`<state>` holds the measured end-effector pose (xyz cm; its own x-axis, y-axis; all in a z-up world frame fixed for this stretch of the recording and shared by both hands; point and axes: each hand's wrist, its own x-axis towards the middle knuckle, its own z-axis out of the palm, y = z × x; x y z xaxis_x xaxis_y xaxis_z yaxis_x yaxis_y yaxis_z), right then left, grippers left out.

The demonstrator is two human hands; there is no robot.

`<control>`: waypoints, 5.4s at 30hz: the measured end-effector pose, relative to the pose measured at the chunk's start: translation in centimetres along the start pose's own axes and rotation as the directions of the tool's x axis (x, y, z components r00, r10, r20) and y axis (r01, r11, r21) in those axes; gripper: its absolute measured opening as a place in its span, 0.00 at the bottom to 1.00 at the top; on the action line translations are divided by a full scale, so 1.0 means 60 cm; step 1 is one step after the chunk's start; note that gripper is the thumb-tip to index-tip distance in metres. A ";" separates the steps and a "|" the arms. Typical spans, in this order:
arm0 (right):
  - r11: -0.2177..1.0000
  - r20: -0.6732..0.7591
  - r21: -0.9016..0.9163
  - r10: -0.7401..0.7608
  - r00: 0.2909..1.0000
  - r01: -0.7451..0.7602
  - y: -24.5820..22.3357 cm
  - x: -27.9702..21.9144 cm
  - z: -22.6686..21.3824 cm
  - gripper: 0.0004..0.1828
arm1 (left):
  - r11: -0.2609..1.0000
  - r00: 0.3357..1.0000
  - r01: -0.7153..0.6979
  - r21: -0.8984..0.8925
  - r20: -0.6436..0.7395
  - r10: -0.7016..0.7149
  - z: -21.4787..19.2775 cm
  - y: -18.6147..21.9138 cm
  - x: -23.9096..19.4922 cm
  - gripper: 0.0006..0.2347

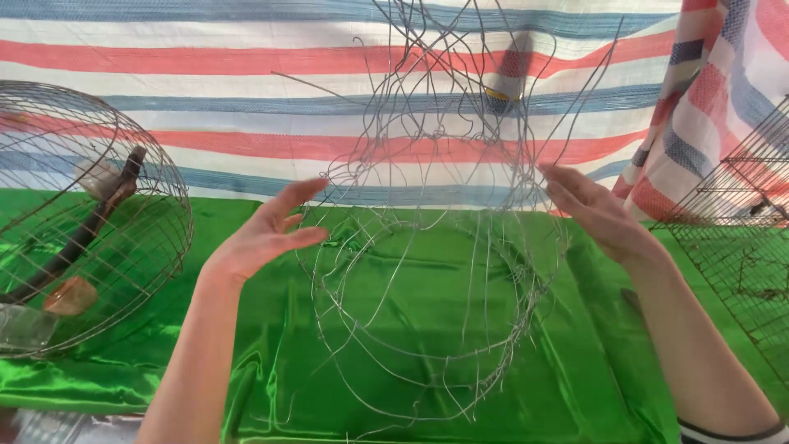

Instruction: Assembling a wire cage by twisting wires together and using pliers to secure connections.

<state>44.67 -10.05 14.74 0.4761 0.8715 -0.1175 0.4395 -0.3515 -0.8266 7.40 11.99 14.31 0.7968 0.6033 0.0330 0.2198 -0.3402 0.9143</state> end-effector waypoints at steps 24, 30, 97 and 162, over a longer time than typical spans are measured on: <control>0.929 -0.243 0.184 -0.273 0.931 0.320 0.117 0.119 -0.001 0.14 | 0.848 0.811 -0.090 0.523 -0.455 0.367 0.078 -0.069 0.102 0.11; 0.913 -0.316 0.203 -0.281 0.906 0.354 0.093 0.131 -0.017 0.12 | 0.850 0.798 -0.133 0.510 -0.453 0.397 0.057 -0.039 0.108 0.14; 0.892 0.035 -0.300 -0.344 0.938 0.338 -0.019 -0.155 0.181 0.13 | 0.970 0.977 -0.092 -0.223 -0.207 0.045 0.296 -0.094 -0.152 0.15; 0.640 0.026 -0.664 -0.497 0.867 0.387 0.240 -0.150 0.371 0.06 | 0.983 0.948 0.126 0.133 0.277 -0.159 0.296 -0.136 -0.061 0.07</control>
<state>29.80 -15.35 -8.37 0.1741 0.9396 0.2948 0.9712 -0.1144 -0.2089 12.67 -0.27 -0.46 0.8760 0.4262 -0.2259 0.3913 -0.3540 0.8494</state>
